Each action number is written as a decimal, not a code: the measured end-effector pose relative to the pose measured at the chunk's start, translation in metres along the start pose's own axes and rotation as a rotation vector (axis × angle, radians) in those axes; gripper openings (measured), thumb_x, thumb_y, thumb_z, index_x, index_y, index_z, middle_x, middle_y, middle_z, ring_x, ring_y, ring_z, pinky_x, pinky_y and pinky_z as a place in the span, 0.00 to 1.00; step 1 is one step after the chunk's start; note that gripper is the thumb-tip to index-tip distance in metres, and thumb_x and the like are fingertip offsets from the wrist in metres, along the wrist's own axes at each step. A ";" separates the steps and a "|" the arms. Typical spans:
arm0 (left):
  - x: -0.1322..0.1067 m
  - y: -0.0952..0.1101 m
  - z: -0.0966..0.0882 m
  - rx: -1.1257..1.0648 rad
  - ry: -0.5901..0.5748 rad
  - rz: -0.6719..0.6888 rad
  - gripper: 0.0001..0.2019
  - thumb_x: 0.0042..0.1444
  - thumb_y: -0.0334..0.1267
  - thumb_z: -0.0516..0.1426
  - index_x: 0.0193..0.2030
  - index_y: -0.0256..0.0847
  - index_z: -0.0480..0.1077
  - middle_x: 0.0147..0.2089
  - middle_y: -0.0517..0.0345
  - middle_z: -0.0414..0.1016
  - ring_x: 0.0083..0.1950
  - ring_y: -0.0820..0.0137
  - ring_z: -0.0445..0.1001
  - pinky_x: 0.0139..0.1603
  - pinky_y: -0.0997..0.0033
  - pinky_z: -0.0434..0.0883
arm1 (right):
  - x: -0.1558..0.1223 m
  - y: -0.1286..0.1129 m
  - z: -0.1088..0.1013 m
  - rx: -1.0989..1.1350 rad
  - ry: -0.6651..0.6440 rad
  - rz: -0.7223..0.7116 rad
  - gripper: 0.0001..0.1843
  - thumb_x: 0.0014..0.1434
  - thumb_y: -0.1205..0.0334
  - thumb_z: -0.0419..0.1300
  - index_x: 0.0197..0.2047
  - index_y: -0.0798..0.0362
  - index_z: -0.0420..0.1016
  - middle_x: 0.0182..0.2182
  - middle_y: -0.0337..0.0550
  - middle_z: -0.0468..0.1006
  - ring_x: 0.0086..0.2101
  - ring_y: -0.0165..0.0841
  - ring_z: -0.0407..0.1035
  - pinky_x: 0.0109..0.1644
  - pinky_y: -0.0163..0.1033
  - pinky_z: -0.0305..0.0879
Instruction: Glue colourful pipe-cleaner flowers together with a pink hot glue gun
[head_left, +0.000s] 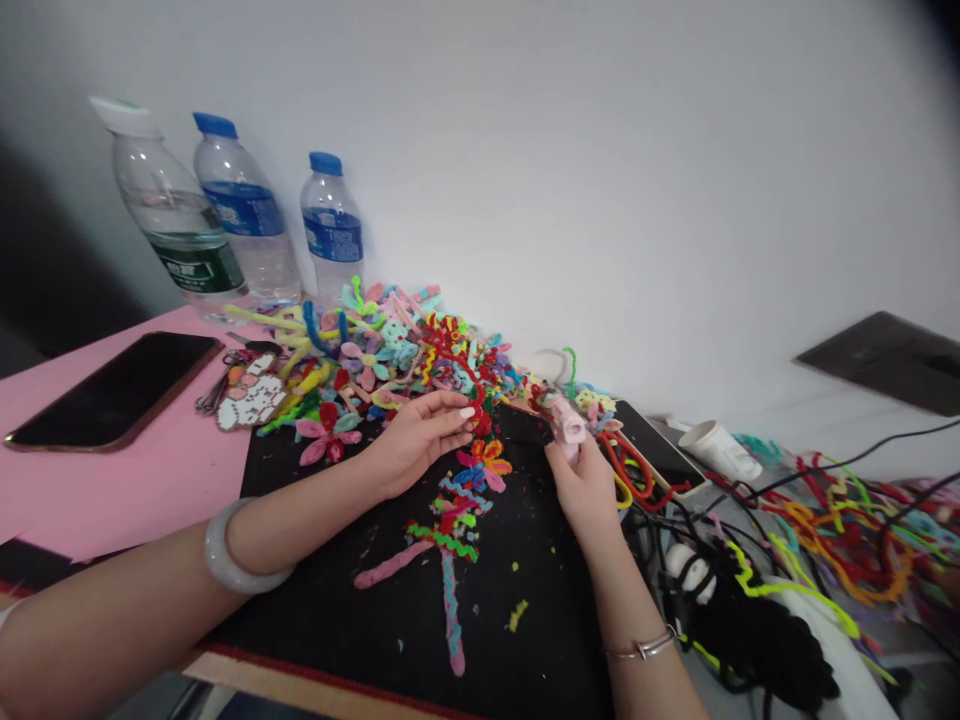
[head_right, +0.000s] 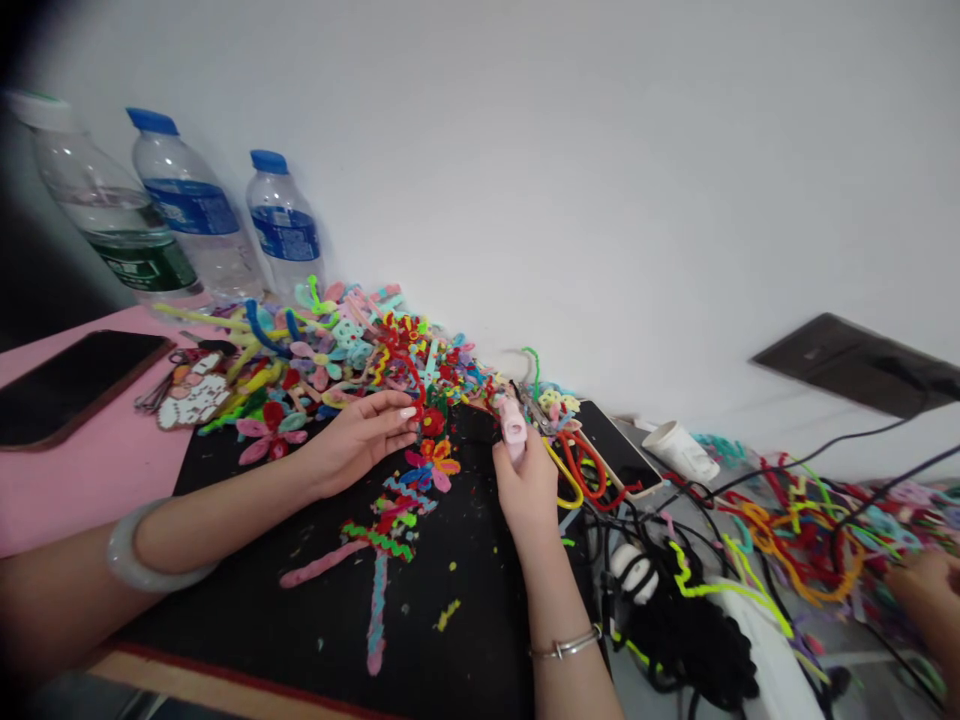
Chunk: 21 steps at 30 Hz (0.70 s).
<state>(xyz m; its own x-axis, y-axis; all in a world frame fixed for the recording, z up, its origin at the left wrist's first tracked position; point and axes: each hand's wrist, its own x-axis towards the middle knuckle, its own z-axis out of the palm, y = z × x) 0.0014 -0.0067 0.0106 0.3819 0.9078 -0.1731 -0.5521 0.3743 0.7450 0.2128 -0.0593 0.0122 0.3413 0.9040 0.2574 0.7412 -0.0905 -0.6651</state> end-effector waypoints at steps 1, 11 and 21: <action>-0.001 0.000 0.001 0.011 -0.006 -0.002 0.09 0.44 0.30 0.64 0.34 0.37 0.71 0.30 0.61 0.73 0.31 0.78 0.73 0.38 0.76 0.72 | 0.000 0.000 0.001 -0.024 -0.019 -0.025 0.22 0.53 0.56 0.53 0.49 0.57 0.69 0.38 0.50 0.76 0.36 0.39 0.70 0.40 0.43 0.65; -0.006 -0.004 0.004 0.160 -0.110 -0.073 0.11 0.43 0.33 0.65 0.33 0.37 0.70 0.29 0.61 0.73 0.30 0.77 0.73 0.37 0.74 0.71 | -0.001 0.007 0.010 -0.122 -0.021 -0.258 0.21 0.48 0.66 0.55 0.48 0.56 0.69 0.45 0.53 0.72 0.47 0.45 0.64 0.53 0.52 0.58; -0.009 -0.008 0.002 0.599 -0.414 -0.045 0.09 0.45 0.37 0.63 0.32 0.36 0.70 0.27 0.58 0.74 0.28 0.74 0.71 0.32 0.75 0.67 | -0.018 -0.021 -0.002 0.372 -0.118 -0.235 0.11 0.57 0.60 0.55 0.40 0.52 0.74 0.30 0.42 0.73 0.28 0.31 0.63 0.31 0.36 0.60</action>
<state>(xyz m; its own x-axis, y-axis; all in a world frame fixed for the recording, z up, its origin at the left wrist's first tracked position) 0.0042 -0.0183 0.0073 0.7093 0.7036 -0.0420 -0.0747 0.1343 0.9881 0.1919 -0.0747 0.0226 0.1045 0.9253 0.3645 0.5251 0.2599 -0.8104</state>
